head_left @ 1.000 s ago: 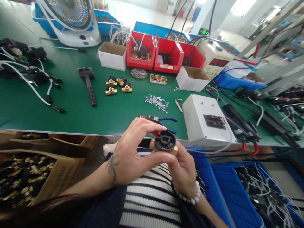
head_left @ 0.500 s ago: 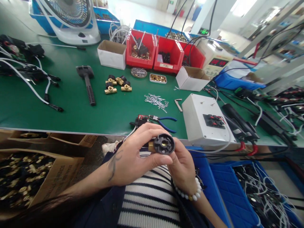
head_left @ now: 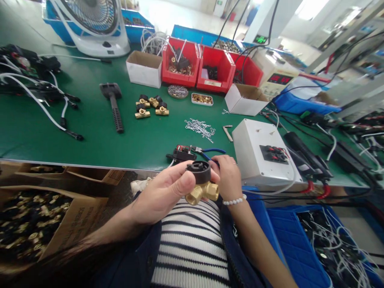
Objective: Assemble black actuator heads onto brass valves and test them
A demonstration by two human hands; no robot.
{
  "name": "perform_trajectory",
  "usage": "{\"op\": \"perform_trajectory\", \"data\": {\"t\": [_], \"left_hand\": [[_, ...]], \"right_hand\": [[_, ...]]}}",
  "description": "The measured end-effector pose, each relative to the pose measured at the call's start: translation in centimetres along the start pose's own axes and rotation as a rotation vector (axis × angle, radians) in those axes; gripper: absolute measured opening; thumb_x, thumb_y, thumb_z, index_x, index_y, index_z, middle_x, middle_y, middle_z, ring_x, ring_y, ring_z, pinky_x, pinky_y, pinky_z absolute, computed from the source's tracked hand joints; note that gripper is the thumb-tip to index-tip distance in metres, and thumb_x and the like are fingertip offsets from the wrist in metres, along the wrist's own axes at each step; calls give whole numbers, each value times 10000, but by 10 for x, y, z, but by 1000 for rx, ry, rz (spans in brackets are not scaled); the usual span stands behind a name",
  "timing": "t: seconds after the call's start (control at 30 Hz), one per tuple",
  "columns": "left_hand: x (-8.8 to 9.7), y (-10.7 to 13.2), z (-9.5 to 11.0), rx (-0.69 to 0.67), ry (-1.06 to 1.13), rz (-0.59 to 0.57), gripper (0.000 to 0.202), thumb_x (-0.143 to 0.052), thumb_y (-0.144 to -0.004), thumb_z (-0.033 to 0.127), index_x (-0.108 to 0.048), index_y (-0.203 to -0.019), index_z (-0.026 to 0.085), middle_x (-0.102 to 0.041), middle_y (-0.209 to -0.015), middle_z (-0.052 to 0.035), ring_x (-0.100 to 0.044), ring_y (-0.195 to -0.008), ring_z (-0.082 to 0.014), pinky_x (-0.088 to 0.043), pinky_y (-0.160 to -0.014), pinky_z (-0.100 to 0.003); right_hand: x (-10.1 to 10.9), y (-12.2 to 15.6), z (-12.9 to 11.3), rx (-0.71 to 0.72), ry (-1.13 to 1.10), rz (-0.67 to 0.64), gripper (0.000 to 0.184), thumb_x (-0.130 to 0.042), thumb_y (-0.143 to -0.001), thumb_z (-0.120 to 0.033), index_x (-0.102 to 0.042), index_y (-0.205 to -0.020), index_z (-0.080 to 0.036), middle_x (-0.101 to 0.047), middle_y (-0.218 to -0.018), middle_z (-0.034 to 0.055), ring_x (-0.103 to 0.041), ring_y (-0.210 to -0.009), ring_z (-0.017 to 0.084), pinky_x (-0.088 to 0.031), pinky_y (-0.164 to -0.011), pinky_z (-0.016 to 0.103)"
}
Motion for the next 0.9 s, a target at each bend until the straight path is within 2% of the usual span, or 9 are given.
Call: {"op": "perform_trajectory", "data": {"t": [0.17, 0.23, 0.3, 0.37, 0.47, 0.6, 0.67, 0.8, 0.9], "left_hand": [[10, 0, 4, -44, -132, 83, 395, -619, -866, 560, -720, -1055, 228, -633, -1235, -94, -646, -1040, -234, -556, -845, -328], [13, 0, 3, -36, -158, 86, 430, -630, -864, 551, -688, -1156, 242, -621, -1276, -91, -629, -1104, -241, -544, -887, -331], [10, -1, 2, -17, -155, 37, 487, -627, -865, 556, -640, -1248, 257, -647, -1242, -87, -628, -1119, -243, -529, -931, -351], [8, -2, 0, 0, -126, 5, 471, -617, -868, 565, -644, -1231, 266, -663, -1221, -80, -642, -1107, -247, -520, -955, -377], [9, -3, -5, 36, -75, 30, 434, -619, -866, 568, -651, -1192, 283, -700, -1124, -67, -673, -1034, -241, -533, -918, -390], [3, -3, -13, 73, -86, -40, 410, -629, -858, 566, -655, -1138, 268, -684, -944, -44, -664, -856, -200, -538, -787, -339], [1, -2, -13, 93, -91, -74, 406, -636, -854, 565, -654, -1096, 240, -651, -922, -39, -632, -850, -187, -519, -767, -311], [-2, 1, 1, 93, -129, -143, 487, -578, -846, 652, -641, -1013, 199, -609, -961, -49, -593, -876, -193, -500, -744, -290], [3, 1, 20, -66, -351, -74, 423, -630, -849, 581, -661, -1016, 193, -605, -1208, -73, -558, -1143, -245, -465, -976, -325]], "right_hand": [[18, 15, -18, -75, -175, -19, 254, -442, -947, -436, -548, -893, -212, -490, -667, -8, -448, -603, 161, -400, -611, 307], [22, 26, -30, -143, -407, -91, 285, -394, -978, -434, -551, -914, -206, -387, -628, -45, -359, -521, 123, -366, -536, 267], [19, 35, -39, -262, -758, -180, 262, -447, -976, -402, -587, -901, -193, -307, -619, -67, -251, -482, 92, -328, -503, 238], [14, 41, -44, -378, -1051, -236, 208, -538, -951, -352, -627, -878, -179, -270, -617, -77, -173, -476, 75, -294, -485, 212], [8, 45, -48, -445, -1221, -296, 205, -609, -923, -366, -653, -866, -174, -239, -585, -94, -106, -459, 66, -257, -450, 193], [-11, 56, -64, -462, -1265, -585, 314, -585, -918, -500, -634, -878, -193, -270, -506, -112, -137, -396, 58, -258, -433, 206], [-15, 62, -71, -465, -1272, -669, 303, -559, -938, -479, -611, -848, -195, -246, -480, -121, -134, -375, 52, -256, -426, 199], [-1, 65, -83, -381, -1364, -616, 267, -506, -987, -360, -617, -810, -193, -164, -450, -130, -89, -354, 38, -236, -419, 175], [25, 60, -93, -214, -1423, -525, 350, -481, -995, -468, -662, -821, -224, -130, -403, -132, -94, -308, 39, -229, -404, 194]]}}
Point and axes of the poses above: each hand's wrist, its own y-axis away from the middle knuckle, its own x-axis out of the back of the hand, z = x × y, the point moved 8 cm from there along -y, towards the middle knuckle
